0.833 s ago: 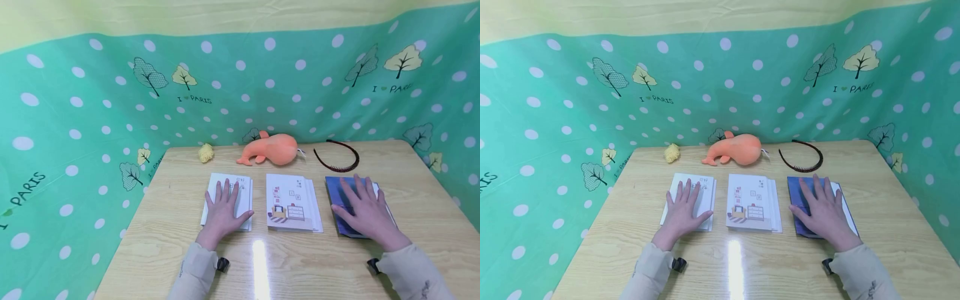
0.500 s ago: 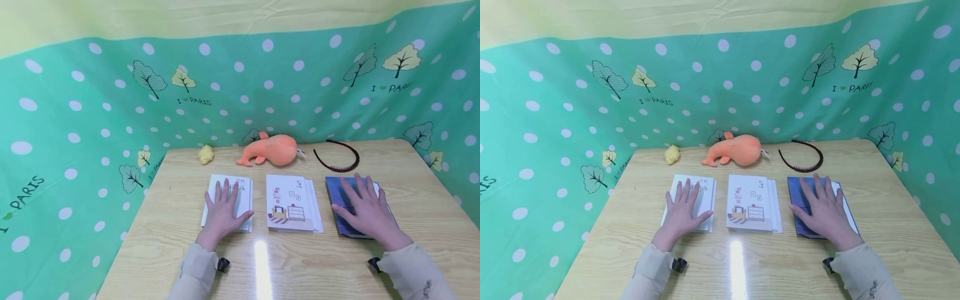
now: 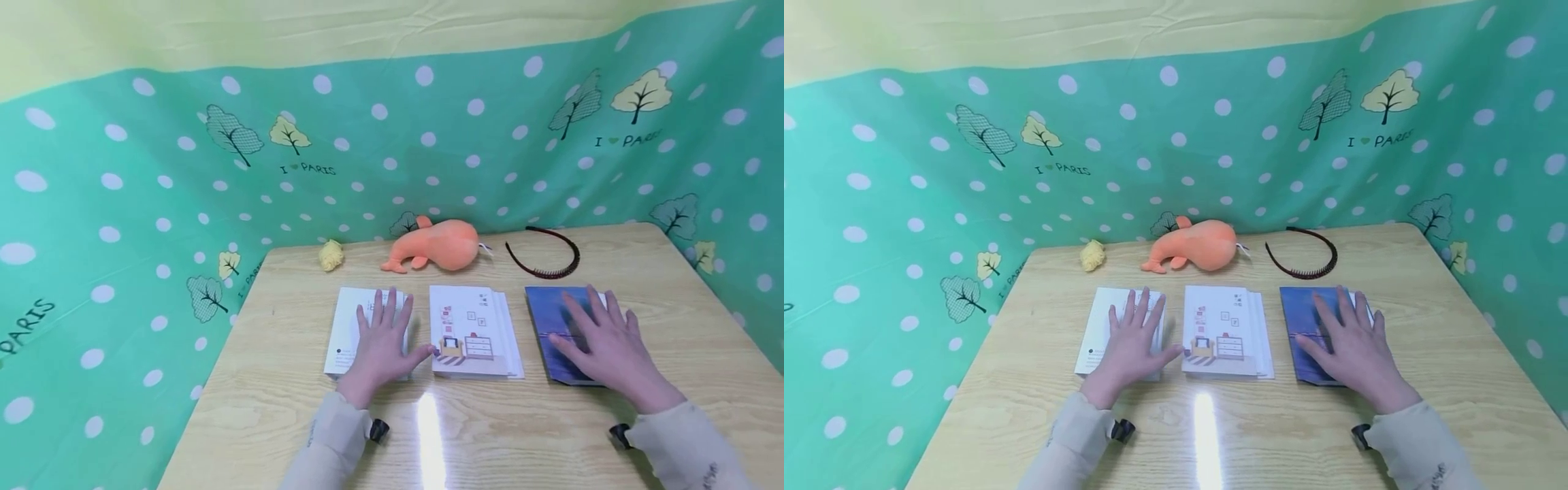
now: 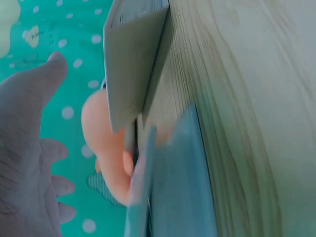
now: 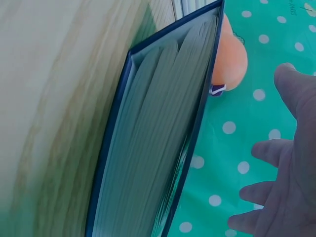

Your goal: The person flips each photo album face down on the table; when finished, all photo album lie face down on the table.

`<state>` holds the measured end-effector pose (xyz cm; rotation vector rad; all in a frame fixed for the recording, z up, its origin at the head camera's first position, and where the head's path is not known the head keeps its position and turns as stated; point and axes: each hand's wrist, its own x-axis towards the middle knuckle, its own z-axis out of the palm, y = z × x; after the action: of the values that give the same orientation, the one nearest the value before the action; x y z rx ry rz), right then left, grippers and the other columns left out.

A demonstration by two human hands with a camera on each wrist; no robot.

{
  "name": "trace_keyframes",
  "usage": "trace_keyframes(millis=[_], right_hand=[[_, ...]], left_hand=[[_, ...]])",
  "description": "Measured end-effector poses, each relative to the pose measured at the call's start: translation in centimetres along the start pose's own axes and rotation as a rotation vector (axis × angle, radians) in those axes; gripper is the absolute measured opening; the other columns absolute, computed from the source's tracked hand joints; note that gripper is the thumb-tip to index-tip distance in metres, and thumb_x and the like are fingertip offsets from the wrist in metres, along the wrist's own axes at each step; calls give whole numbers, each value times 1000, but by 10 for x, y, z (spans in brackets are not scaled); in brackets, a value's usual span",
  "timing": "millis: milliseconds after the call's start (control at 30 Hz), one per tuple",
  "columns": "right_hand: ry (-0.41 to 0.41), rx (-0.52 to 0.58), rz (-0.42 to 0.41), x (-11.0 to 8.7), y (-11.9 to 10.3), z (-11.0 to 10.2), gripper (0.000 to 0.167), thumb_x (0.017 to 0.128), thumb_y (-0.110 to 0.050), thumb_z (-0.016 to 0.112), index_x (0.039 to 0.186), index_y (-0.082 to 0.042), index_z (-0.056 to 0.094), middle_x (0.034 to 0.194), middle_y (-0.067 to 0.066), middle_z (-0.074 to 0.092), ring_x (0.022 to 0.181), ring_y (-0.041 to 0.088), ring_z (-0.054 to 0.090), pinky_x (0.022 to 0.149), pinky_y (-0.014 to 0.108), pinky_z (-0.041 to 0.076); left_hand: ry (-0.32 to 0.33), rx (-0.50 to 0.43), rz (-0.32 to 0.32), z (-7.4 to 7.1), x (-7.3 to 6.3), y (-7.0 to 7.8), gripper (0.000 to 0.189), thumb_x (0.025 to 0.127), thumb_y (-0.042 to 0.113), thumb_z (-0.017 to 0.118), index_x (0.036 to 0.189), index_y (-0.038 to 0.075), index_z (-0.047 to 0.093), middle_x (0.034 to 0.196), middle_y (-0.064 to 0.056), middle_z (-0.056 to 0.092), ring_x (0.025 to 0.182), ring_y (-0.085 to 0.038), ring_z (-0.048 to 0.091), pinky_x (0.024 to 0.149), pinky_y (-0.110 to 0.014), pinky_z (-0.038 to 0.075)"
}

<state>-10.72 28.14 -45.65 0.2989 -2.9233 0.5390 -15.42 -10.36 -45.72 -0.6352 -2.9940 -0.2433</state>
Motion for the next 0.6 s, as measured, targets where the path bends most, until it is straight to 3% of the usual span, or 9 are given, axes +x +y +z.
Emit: trace_keyframes(millis=[300,600], right_hand=[[-20,1,36,-14,11,-8,82,94,-52,55,155,-7,23,154,36,9,139,58,-1,98,81,6],[-27,0,84,-25,22,-13,79,95,-50,55,153,-3,27,153,38,13,133,64,13,93,80,17]], left_hand=[[-18,-36,125,2,19,35,97,84,76,46,157,19,19,162,-16,4,147,-40,-6,110,-68,-1],[-64,36,263,8,35,75,94,86,79,37,157,22,18,162,-15,6,147,-41,0,112,-67,6]])
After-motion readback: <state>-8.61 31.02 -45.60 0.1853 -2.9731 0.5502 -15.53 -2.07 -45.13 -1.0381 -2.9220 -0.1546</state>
